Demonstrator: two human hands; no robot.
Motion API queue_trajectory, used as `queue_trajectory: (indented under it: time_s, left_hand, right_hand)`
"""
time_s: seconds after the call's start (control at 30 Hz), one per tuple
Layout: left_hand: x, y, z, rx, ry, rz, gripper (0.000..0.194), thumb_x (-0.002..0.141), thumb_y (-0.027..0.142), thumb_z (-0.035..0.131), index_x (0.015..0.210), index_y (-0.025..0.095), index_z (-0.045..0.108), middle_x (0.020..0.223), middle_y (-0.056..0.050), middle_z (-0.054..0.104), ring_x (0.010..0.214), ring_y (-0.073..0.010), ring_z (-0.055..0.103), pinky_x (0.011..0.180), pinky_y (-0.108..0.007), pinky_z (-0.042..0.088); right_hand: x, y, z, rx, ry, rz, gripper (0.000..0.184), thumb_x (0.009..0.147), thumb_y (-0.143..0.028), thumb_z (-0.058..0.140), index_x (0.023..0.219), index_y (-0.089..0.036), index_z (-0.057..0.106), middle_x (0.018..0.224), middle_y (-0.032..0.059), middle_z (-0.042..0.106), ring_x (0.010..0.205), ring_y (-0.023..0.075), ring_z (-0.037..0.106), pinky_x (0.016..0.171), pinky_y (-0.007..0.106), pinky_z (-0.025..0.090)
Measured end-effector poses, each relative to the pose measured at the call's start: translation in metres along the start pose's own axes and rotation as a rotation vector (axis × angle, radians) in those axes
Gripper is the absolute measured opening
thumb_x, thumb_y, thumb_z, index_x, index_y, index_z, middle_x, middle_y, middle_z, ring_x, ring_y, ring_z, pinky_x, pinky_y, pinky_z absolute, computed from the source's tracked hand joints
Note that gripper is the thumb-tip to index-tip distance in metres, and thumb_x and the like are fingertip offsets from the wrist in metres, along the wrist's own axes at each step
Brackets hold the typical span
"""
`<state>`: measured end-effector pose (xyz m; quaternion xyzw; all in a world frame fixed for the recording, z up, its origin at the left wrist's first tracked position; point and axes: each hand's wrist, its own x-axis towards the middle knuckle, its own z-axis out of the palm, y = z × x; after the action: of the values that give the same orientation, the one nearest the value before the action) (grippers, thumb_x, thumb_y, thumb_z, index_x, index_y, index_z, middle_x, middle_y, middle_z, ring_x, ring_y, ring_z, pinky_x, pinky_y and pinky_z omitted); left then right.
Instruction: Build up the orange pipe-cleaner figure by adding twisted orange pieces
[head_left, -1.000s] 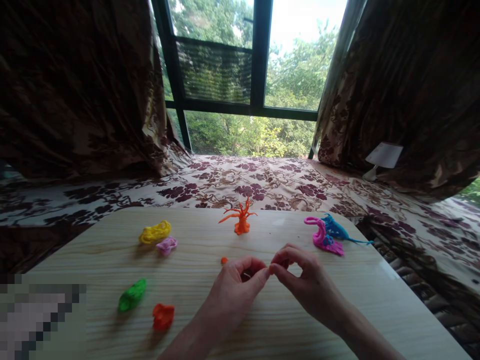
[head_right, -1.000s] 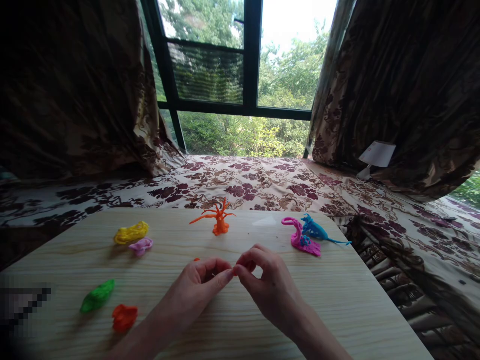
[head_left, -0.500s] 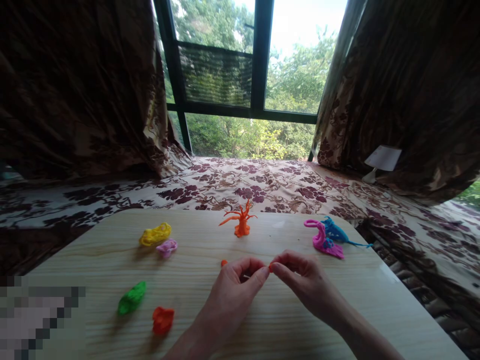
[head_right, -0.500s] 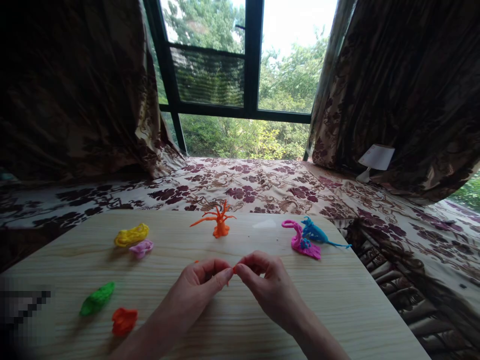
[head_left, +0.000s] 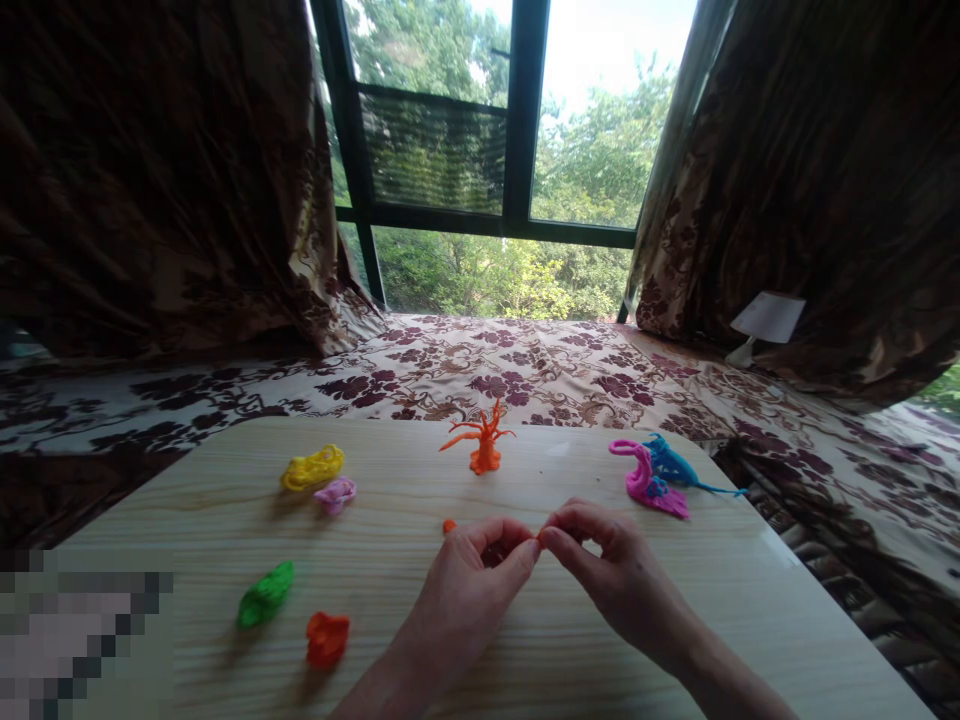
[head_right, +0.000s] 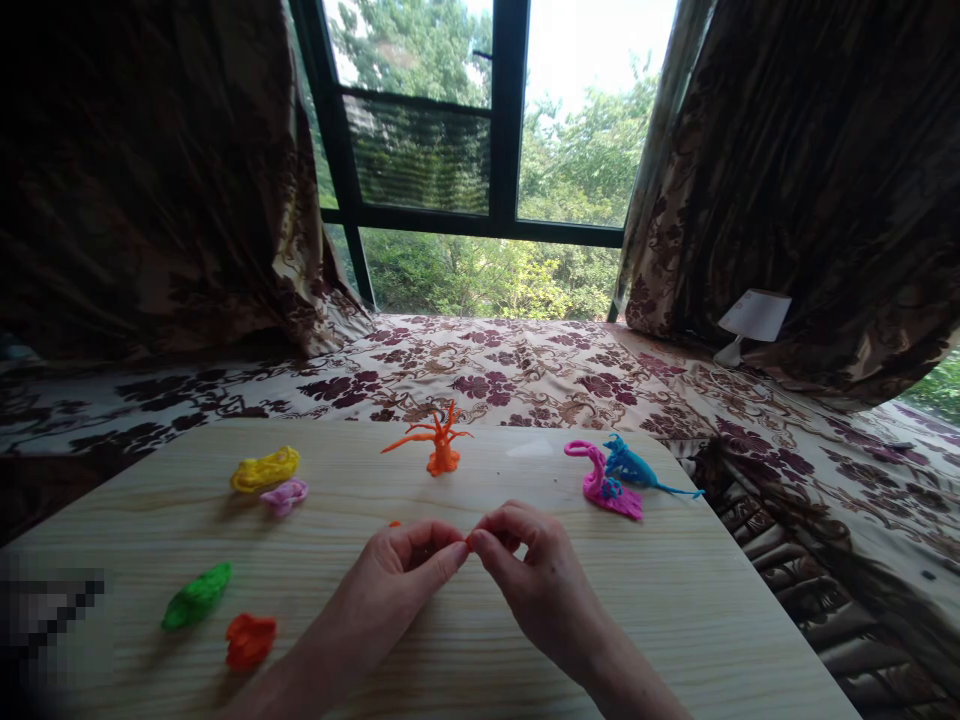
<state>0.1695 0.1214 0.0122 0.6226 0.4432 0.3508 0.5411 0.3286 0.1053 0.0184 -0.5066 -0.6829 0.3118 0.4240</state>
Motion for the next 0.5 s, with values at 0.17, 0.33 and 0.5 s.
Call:
queue_trajectory:
  time_s: [0.17,0.33,0.5]
  left_hand:
    - [0.0015,0.0030,-0.0007,-0.011,0.031,-0.021,0.028,0.076,0.042,0.054,0.076,0.016,0.064,0.065,0.002,0.057,0.060,-0.0104,0.045,0.056,-0.021,0.033]
    - [0.0011,0.0050,-0.0021,-0.021,0.027,-0.027,0.029,0.076,0.043,0.054,0.075,0.015,0.063,0.064,0.002,0.055,0.061,-0.0107,0.045,0.057,-0.022,0.034]
    - [0.0008,0.0052,-0.0025,0.006,0.027,0.000,0.028,0.076,0.042,0.054,0.079,0.016,0.064,0.071,0.000,0.061,0.067,-0.0131,0.050,0.062,-0.023,0.038]
  right_hand:
    - [0.0030,0.0011,-0.0039,0.045,-0.001,0.030,0.031,0.089,-0.032,0.040,0.072,-0.017,0.060,0.071,-0.0002,0.057,0.069,0.0121,0.053,0.062,0.023,0.039]
    - [0.0032,0.0001,-0.0028,-0.012,0.005,0.031,0.019,0.084,-0.030,0.049,0.076,-0.018,0.063,0.071,-0.0010,0.058,0.067,0.0120,0.052,0.061,0.022,0.039]
    - [0.0015,0.0020,0.0009,-0.027,0.020,0.013,0.021,0.083,-0.031,0.052,0.071,-0.016,0.060,0.064,-0.0021,0.055,0.062,0.0109,0.048,0.059,0.022,0.039]
